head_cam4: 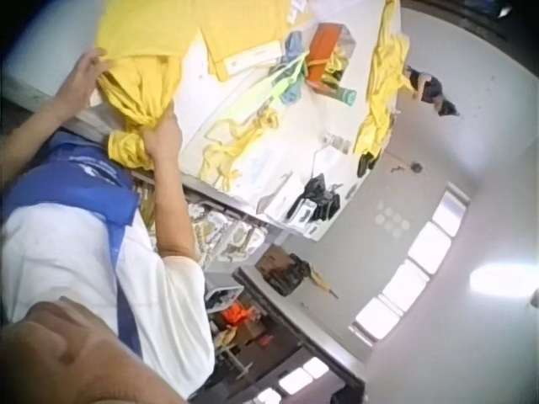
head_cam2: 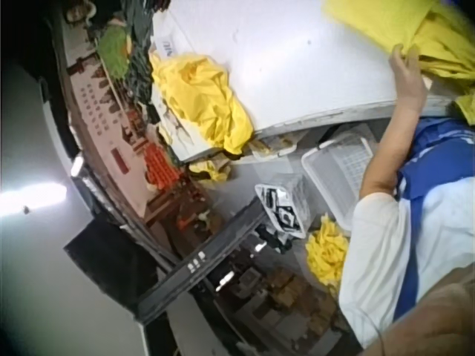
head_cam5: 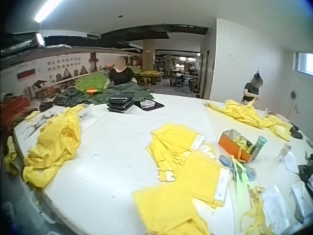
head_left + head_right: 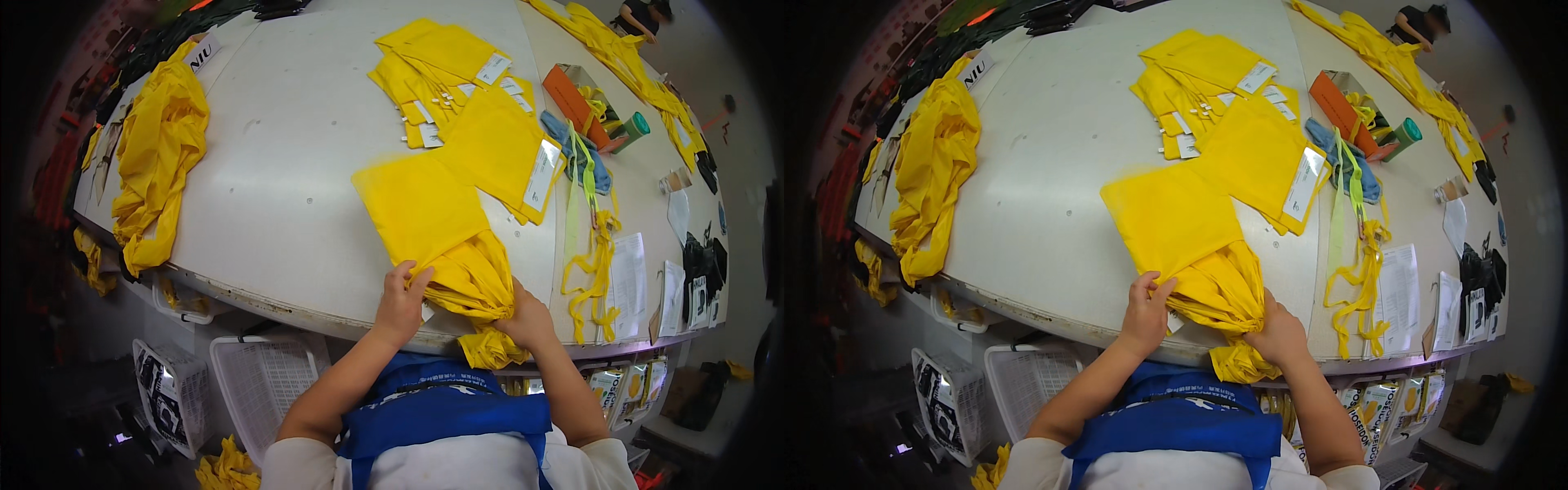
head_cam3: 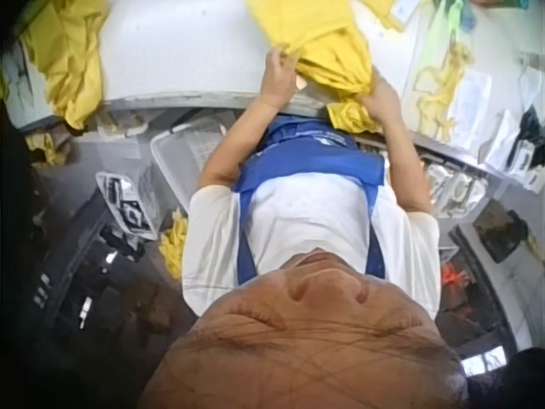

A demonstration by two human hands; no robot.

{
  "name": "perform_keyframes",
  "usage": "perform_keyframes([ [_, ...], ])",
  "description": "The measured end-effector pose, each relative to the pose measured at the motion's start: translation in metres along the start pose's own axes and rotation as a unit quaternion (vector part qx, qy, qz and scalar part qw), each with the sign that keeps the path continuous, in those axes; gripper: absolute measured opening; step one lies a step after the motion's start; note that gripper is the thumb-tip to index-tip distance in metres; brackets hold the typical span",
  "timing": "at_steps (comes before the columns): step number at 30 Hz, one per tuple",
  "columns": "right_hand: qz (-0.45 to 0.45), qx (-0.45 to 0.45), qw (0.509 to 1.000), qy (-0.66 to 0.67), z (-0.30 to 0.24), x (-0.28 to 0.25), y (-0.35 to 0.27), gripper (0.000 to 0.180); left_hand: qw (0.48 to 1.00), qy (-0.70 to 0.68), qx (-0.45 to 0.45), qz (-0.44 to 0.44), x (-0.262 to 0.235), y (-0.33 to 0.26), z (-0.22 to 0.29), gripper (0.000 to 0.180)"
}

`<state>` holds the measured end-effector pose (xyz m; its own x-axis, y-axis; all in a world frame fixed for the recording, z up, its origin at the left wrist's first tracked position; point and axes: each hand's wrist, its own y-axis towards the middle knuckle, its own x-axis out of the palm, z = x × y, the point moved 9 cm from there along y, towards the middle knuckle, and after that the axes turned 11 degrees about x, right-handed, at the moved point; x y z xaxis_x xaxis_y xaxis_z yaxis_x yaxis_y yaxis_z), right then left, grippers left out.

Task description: The person folds a yellow garment on a white table, smooths it, and uses a small yellow tool to trim a tag or thread. The person then folds the garment into a compact rectangle and places it on a stack of similar folded items.

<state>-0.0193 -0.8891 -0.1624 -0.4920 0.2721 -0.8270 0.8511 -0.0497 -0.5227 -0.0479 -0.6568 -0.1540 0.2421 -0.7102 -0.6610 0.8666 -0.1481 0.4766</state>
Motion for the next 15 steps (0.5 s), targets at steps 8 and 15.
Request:
perform_keyframes([
  [8,-0.1,-0.129,0.978,-0.129,-0.004,-0.01,-0.029,0.089,0.973,0.209,-0.034,-0.088,0.002,-0.012,-0.063,0.028],
  [15,-0.086,-0.114,0.985,0.093,0.046,-0.031,-0.05,0.078,0.975,0.032,0.098,-0.199,0.098,-0.01,-0.018,0.05],
])
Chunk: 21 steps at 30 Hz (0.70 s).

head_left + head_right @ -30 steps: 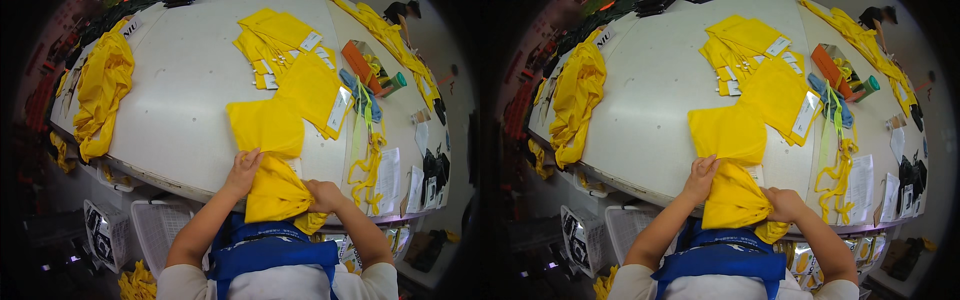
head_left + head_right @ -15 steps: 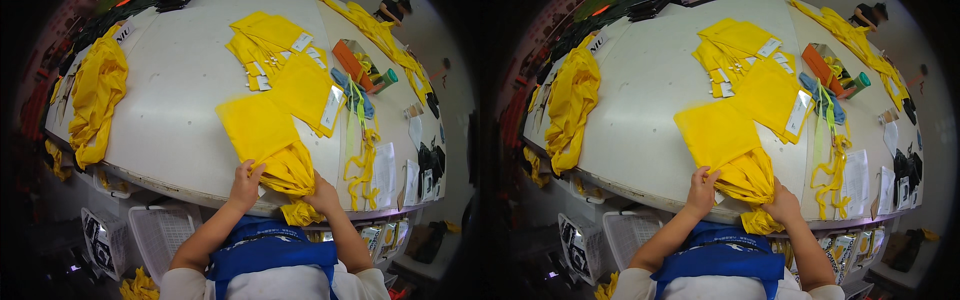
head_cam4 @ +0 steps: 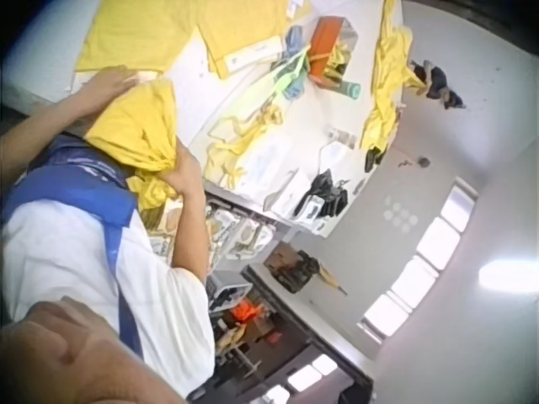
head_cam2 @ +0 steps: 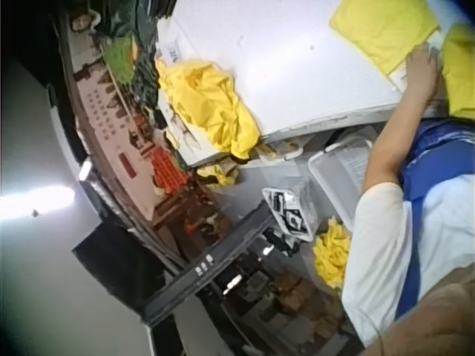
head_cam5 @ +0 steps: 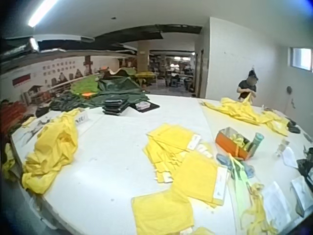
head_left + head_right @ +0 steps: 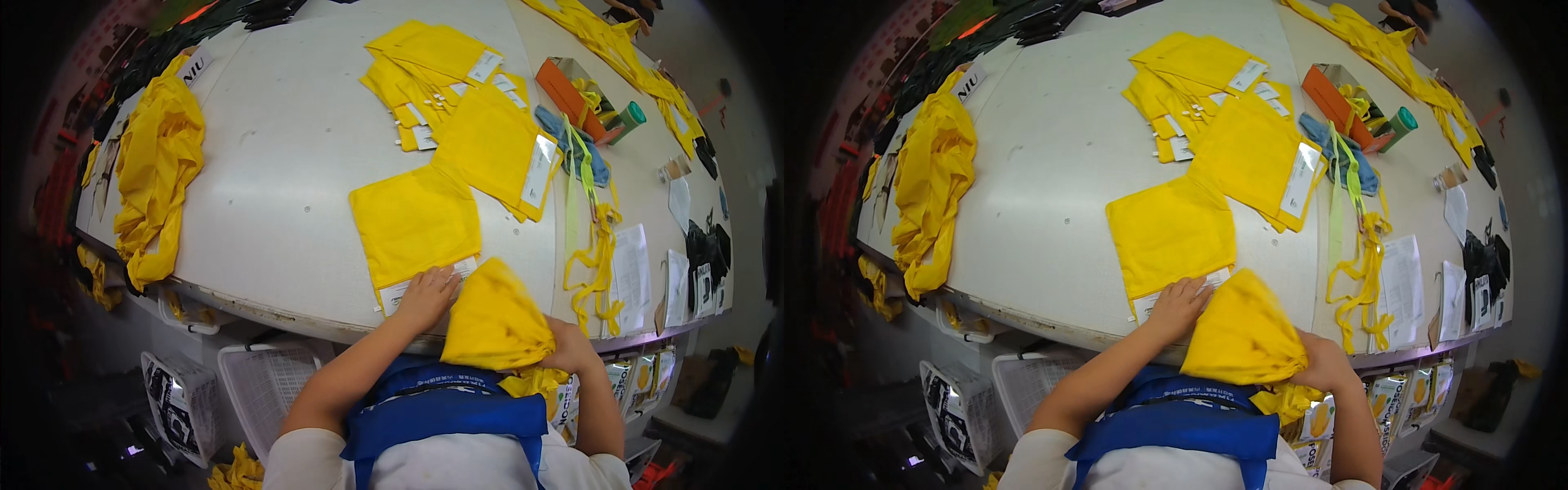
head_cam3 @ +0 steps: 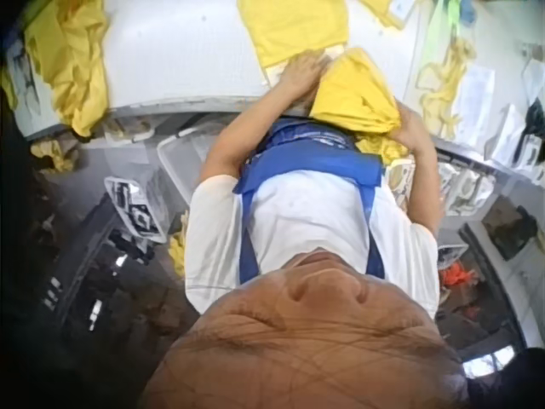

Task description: The person folds a yellow garment on a white table, smooths it, and uses a small yellow tool to trim a tag or thread. The person then folds the garment into a compact rectangle and places it on a stack of similar folded items.

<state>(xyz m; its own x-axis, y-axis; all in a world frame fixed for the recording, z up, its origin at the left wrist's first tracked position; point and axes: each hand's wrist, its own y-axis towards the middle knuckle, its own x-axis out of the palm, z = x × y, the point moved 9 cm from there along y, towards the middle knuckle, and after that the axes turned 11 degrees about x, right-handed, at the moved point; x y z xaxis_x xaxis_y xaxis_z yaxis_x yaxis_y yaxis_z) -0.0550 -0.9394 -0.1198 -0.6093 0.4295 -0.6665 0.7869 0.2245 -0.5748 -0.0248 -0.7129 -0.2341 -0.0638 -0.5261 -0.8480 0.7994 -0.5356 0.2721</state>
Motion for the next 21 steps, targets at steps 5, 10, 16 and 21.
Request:
perform_keyframes([
  [5,0.133,0.082,0.966,0.208,0.077,-0.019,-0.012,0.073,0.991,0.104,-0.039,-0.074,-0.012,0.013,0.004,0.064],
  [10,0.214,0.136,0.94,0.227,0.096,-0.027,-0.002,0.071,0.987,-0.072,-0.134,-0.046,-0.016,0.01,-0.038,0.062],
  [16,0.239,0.229,0.942,0.061,0.093,-0.027,0.041,0.082,0.992,0.011,-0.126,0.03,-0.054,0.014,-0.031,0.059],
  [21,0.237,0.232,0.943,0.016,0.09,-0.021,0.047,0.094,0.981,0.175,0.025,0.082,-0.055,0.043,-0.002,0.048],
])
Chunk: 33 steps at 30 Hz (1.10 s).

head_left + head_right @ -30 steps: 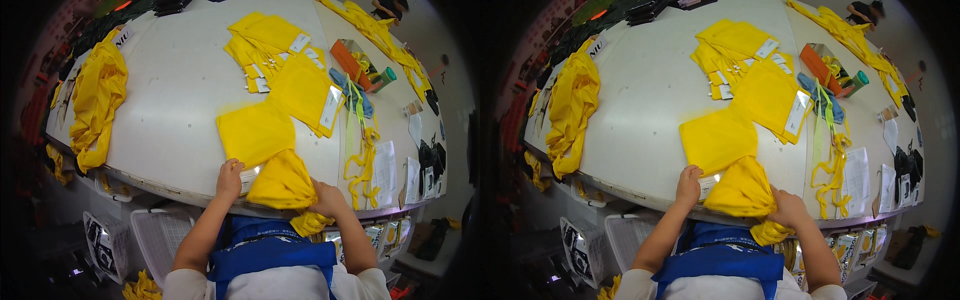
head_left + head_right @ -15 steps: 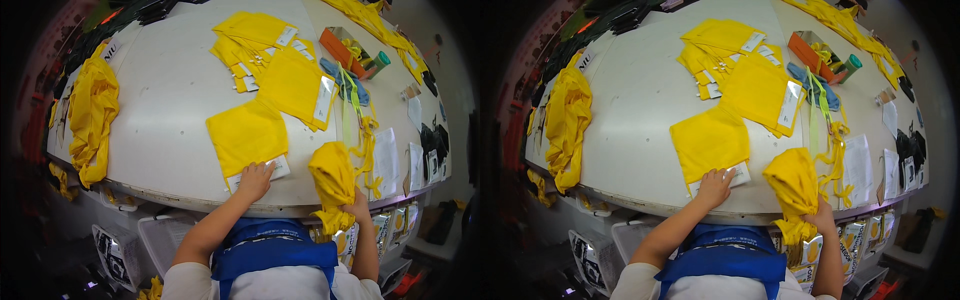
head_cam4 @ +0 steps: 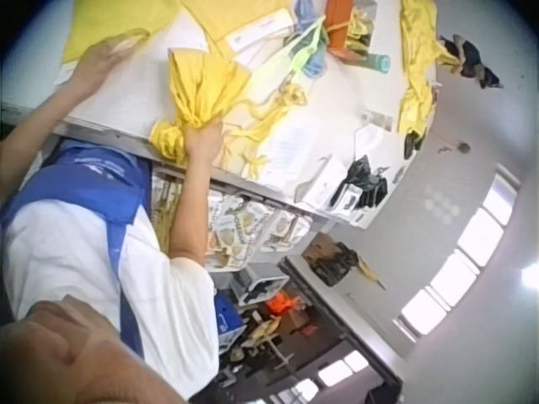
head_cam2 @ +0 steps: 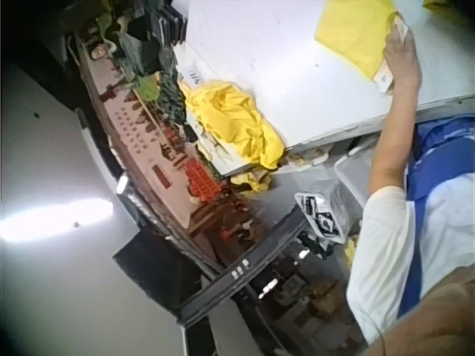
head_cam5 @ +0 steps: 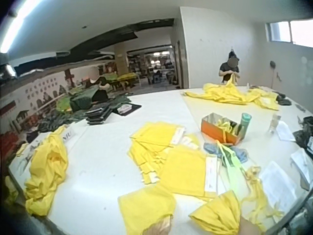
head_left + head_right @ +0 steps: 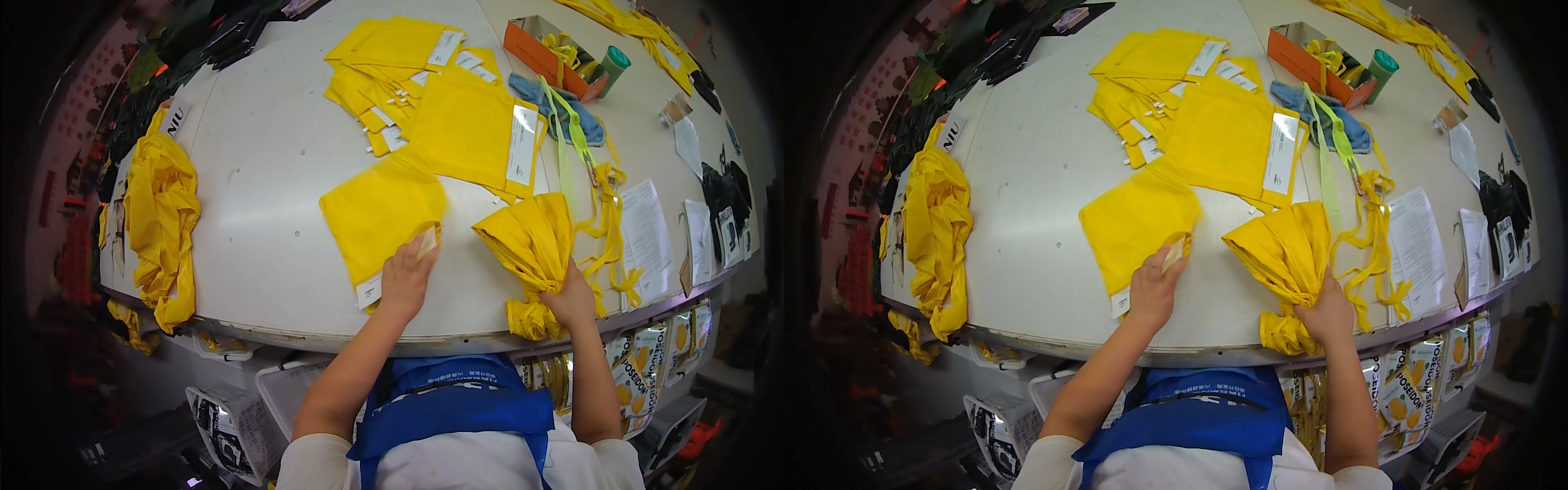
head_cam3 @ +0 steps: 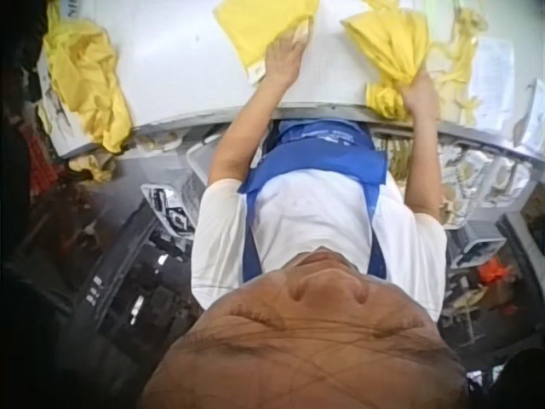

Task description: The person folds a yellow garment on a white table, smooths it, and uses a small yellow tool to trim a tag or thread. The person then folds the garment into a compact rectangle and places it on a stack of similar folded items.

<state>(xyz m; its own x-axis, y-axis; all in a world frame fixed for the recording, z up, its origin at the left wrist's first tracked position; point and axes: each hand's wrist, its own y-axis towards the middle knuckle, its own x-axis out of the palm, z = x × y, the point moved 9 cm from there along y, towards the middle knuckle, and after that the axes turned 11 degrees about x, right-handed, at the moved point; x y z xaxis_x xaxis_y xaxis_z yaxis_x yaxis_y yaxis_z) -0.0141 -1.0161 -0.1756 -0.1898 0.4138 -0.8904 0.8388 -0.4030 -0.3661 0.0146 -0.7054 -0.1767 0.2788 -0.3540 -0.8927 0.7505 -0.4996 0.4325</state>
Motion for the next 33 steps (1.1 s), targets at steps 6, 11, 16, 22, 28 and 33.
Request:
perform_keyframes([
  [6,-0.001,0.0,1.0,-0.013,0.004,-0.001,0.003,0.097,0.979,0.053,0.092,-0.176,0.029,0.027,0.025,0.038],
  [11,-0.01,0.005,1.0,-0.018,0.004,0.0,0.004,0.098,0.957,0.157,0.166,-0.179,0.073,0.035,0.027,0.033],
  [16,-0.021,0.018,1.0,-0.004,0.008,-0.001,0.004,0.097,0.95,0.055,0.082,-0.297,0.097,0.042,-0.005,0.019],
  [22,-0.025,0.023,0.999,0.015,0.012,-0.003,0.006,0.096,0.984,-0.14,-0.032,-0.109,-0.007,0.043,-0.036,0.011],
  [28,-0.019,0.007,1.0,0.021,0.011,-0.001,0.007,0.096,0.973,-0.16,-0.163,-0.014,-0.024,-0.044,-0.065,0.02],
  [33,-0.018,0.009,1.0,0.015,0.011,0.0,0.008,0.096,0.98,-0.094,-0.14,-0.105,-0.001,-0.04,-0.025,0.028],
])
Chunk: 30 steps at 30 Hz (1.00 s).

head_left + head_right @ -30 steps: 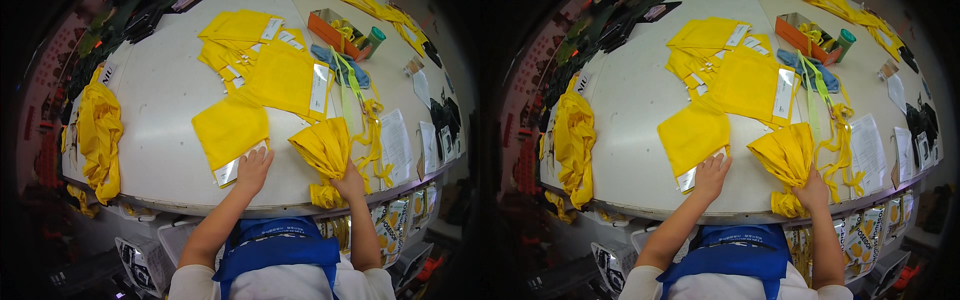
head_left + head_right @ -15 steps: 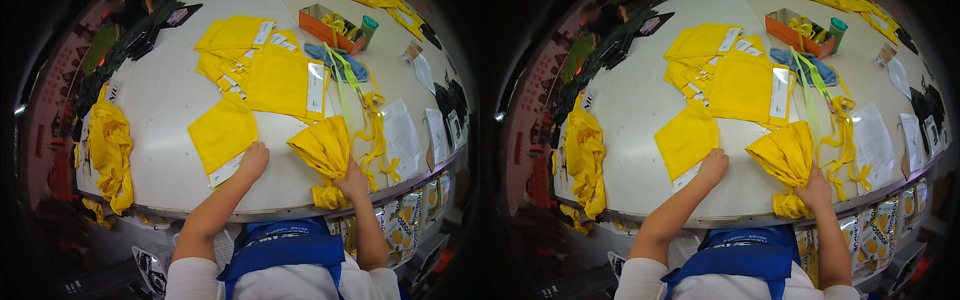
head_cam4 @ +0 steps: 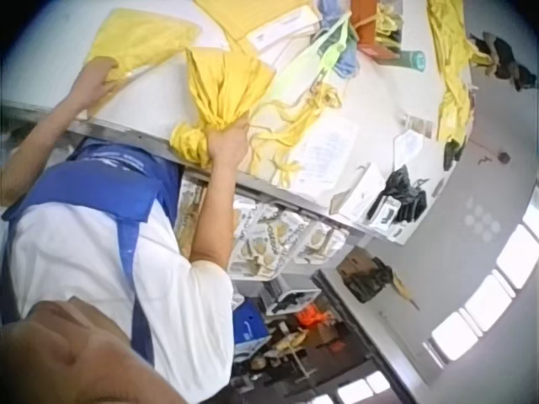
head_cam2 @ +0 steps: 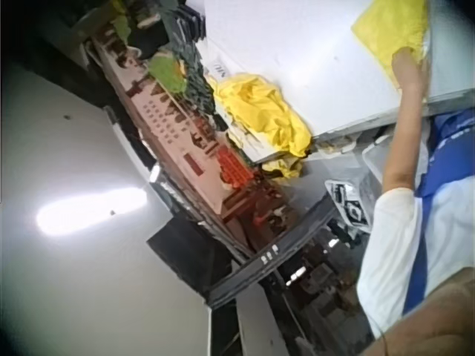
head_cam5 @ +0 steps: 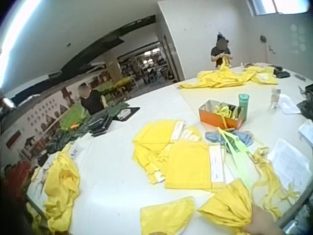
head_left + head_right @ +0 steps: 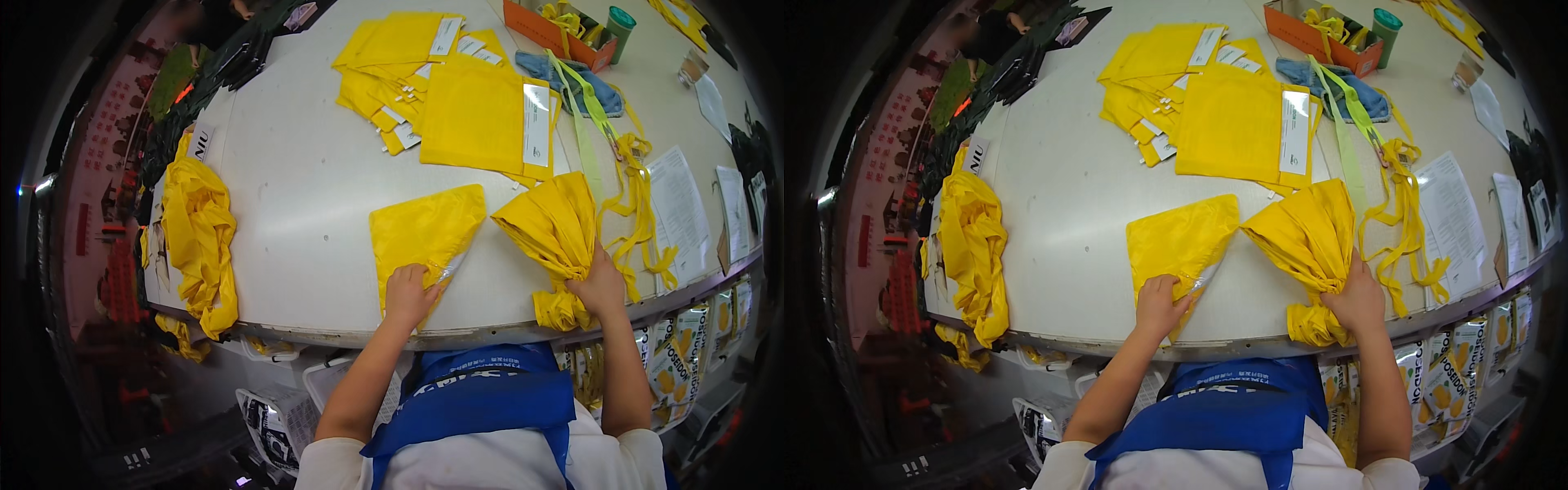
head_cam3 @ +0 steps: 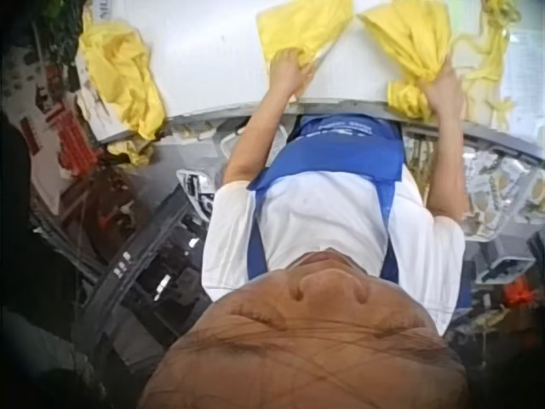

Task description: The person folds a yellow garment on a white table, smooths it, and uses a small yellow tool to trim a tag or thread. The person then folds the garment into a compact rectangle and places it on a stack of similar folded items.

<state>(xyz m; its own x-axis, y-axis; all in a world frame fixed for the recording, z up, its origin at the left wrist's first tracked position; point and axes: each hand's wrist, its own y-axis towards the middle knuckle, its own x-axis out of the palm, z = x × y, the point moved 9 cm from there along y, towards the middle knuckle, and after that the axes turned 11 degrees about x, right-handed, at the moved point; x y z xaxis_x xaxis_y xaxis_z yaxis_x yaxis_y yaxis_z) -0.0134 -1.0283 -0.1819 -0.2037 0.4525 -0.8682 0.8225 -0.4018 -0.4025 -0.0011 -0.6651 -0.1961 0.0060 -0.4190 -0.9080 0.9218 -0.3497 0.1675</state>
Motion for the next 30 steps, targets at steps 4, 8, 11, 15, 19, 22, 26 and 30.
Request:
perform_keyframes([
  [4,-0.001,-0.002,1.0,-0.01,0.0,0.001,-0.001,0.097,0.995,0.079,0.062,-0.029,0.002,0.005,0.016,0.022],
  [8,0.019,-0.014,1.0,-0.009,0.0,0.002,-0.002,0.097,0.988,0.111,0.105,-0.026,-0.016,0.008,0.028,0.02],
  [11,0.016,-0.009,1.0,-0.014,0.0,0.001,-0.002,0.096,0.991,0.096,0.089,0.007,-0.03,0.007,0.035,0.016],
  [15,0.016,-0.012,1.0,-0.01,0.001,0.003,-0.002,0.096,0.992,0.042,0.117,0.033,-0.036,-0.007,0.055,0.019],
  [19,0.02,-0.021,1.0,0.001,0.002,0.004,-0.002,0.096,0.995,-0.003,0.097,0.016,-0.03,-0.025,0.067,0.022],
  [22,0.006,-0.006,1.0,0.01,-0.004,-0.001,-0.005,0.095,0.998,-0.043,0.051,-0.023,-0.028,-0.037,0.073,0.026],
  [26,0.002,0.001,1.0,0.01,-0.002,0.0,-0.006,0.095,0.99,-0.099,0.084,-0.048,-0.021,-0.045,0.094,0.032],
  [30,0.001,0.003,1.0,0.008,-0.002,-0.001,-0.005,0.095,0.978,-0.128,0.063,-0.155,-0.001,-0.045,0.091,0.04],
])
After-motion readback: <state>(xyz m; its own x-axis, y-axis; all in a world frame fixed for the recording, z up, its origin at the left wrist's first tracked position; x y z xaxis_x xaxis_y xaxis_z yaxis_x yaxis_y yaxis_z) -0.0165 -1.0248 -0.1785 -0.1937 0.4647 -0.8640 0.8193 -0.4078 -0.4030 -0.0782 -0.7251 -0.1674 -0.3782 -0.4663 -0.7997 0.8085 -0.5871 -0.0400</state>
